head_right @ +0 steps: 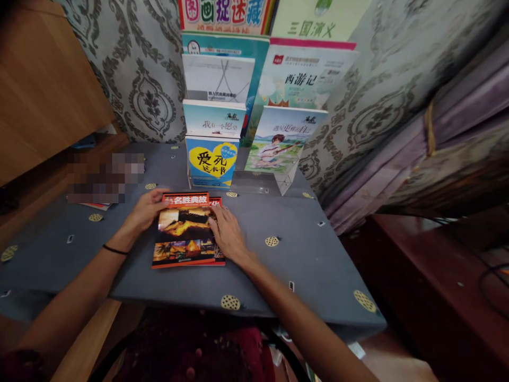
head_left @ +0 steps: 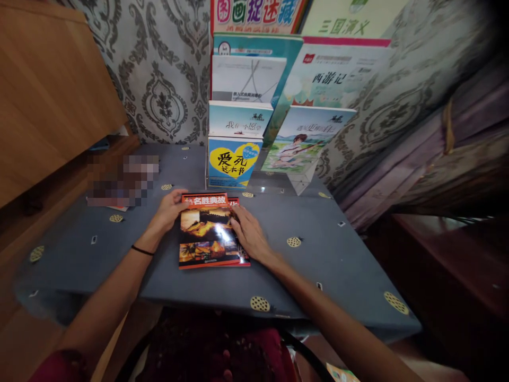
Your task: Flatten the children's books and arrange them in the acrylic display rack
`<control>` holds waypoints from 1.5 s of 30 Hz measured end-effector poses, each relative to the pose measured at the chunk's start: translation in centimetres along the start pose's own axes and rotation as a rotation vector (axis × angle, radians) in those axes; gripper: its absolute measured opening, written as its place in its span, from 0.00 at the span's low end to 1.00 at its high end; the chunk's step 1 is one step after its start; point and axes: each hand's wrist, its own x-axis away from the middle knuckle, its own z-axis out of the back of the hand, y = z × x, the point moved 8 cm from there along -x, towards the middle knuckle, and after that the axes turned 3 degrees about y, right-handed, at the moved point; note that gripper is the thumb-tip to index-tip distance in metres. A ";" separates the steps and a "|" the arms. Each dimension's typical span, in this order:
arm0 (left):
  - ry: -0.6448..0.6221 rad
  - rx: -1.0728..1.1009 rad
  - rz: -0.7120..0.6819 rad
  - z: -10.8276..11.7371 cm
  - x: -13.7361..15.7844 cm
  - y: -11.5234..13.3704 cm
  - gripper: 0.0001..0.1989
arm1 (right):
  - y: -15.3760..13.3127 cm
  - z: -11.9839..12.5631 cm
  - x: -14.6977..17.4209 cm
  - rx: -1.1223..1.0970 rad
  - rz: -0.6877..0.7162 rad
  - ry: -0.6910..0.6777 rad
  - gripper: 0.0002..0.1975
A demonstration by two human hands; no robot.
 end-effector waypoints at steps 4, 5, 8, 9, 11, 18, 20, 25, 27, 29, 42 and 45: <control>0.092 -0.129 0.044 4.3 -1.2 0.6 0.20 | 0.3 0.1 0.1 0.018 0.024 -0.015 0.23; 0.133 -0.171 0.039 5.4 -1.4 0.8 0.18 | 0.4 0.1 0.1 0.027 0.028 -0.021 0.24; 0.244 -0.312 -0.009 7.8 -1.8 1.1 0.15 | 0.6 0.1 -0.2 0.076 0.024 -0.055 0.24; 0.267 -0.362 -0.030 8.2 -1.8 1.2 0.15 | 0.6 0.1 -0.5 0.106 0.016 -0.071 0.25; 0.290 -0.450 -0.065 8.8 -2.0 1.3 0.15 | 0.7 0.1 -1.2 0.182 -0.010 -0.116 0.25; 0.278 -0.358 0.023 9.4 -1.8 1.5 0.16 | -0.1 -0.1 -4.1 0.433 -0.117 -0.192 0.26; 0.278 -0.259 0.059 9.6 -1.6 1.8 0.16 | -1.3 -0.5 -4.2 0.475 -0.088 -0.182 0.25; 0.332 -0.121 0.070 10.5 -1.3 2.2 0.15 | -5.9 -2.0 -2.0 0.467 0.070 -0.248 0.27; 0.355 -0.110 0.070 10.9 -1.4 2.1 0.15 | -7.5 -2.3 -0.7 0.465 0.104 -0.277 0.31; 0.385 -0.105 0.059 11.5 -1.5 2.1 0.15 | -8.9 -2.6 0.8 0.457 0.156 -0.318 0.38; 0.459 0.022 0.059 13.0 -1.9 1.5 0.10 | -11.8 -1.5 1.4 0.409 0.403 -0.476 0.27; 0.476 0.037 0.048 13.1 -2.0 1.3 0.10 | -12.2 -1.2 1.1 0.422 0.446 -0.477 0.26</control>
